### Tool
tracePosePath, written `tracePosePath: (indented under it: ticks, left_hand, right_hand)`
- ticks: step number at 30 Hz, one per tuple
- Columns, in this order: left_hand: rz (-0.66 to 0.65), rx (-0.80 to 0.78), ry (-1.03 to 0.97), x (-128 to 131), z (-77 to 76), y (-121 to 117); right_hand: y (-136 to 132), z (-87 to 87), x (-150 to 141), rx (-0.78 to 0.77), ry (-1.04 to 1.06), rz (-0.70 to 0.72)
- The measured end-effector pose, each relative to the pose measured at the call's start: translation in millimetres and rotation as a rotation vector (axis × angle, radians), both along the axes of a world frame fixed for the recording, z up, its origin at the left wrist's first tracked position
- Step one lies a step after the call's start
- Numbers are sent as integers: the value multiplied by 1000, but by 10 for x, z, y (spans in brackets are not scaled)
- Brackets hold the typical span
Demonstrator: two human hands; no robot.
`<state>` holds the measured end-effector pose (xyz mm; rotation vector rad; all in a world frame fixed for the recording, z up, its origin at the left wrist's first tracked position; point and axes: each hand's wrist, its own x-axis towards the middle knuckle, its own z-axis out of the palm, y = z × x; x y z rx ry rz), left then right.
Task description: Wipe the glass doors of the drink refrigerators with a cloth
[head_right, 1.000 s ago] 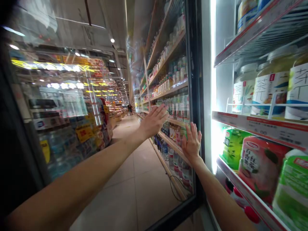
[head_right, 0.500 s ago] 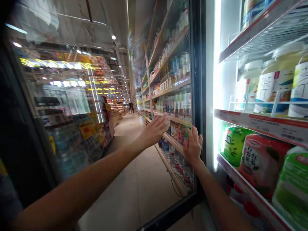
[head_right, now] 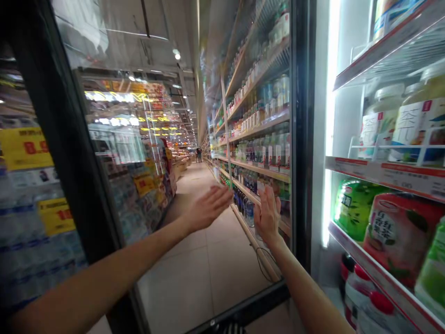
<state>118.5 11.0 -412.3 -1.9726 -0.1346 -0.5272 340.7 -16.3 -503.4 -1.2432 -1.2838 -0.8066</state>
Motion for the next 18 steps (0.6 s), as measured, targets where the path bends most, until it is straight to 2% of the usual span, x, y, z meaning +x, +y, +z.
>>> tracePosePath:
  ticks: [2,3,4,8,9,14,16,18]
  left_hand:
    - [-29,23,153,-121,-169,-35]
    - [-25,33,166,-171,-198,-46]
    - [-9,42,134,-212,-181,-54]
    - [86,62,-159,-339,57,-71]
    - [100,56,-174,-380,65,-82]
    - [82,51,71,-721,-215,-174]
    - [109,54,20,-873,-204,-183]
    - [152,53,-122,-998,-93,-180]
  right_hand:
    - [-3,-36,-109,-5,-16,17]
    - [-6,-52,-164,-9,-20,21]
    - [-9,-65,-219,-14,-22,25]
    - [-26,-99,-418,-29,-21,50]
    - [-28,-104,-460,-26,-24,59]
    - [-27,-130,-599,-8,-67,106]
    - [-26,-134,-633,3,-76,117]
    - [-28,-132,-670,17,-70,123]
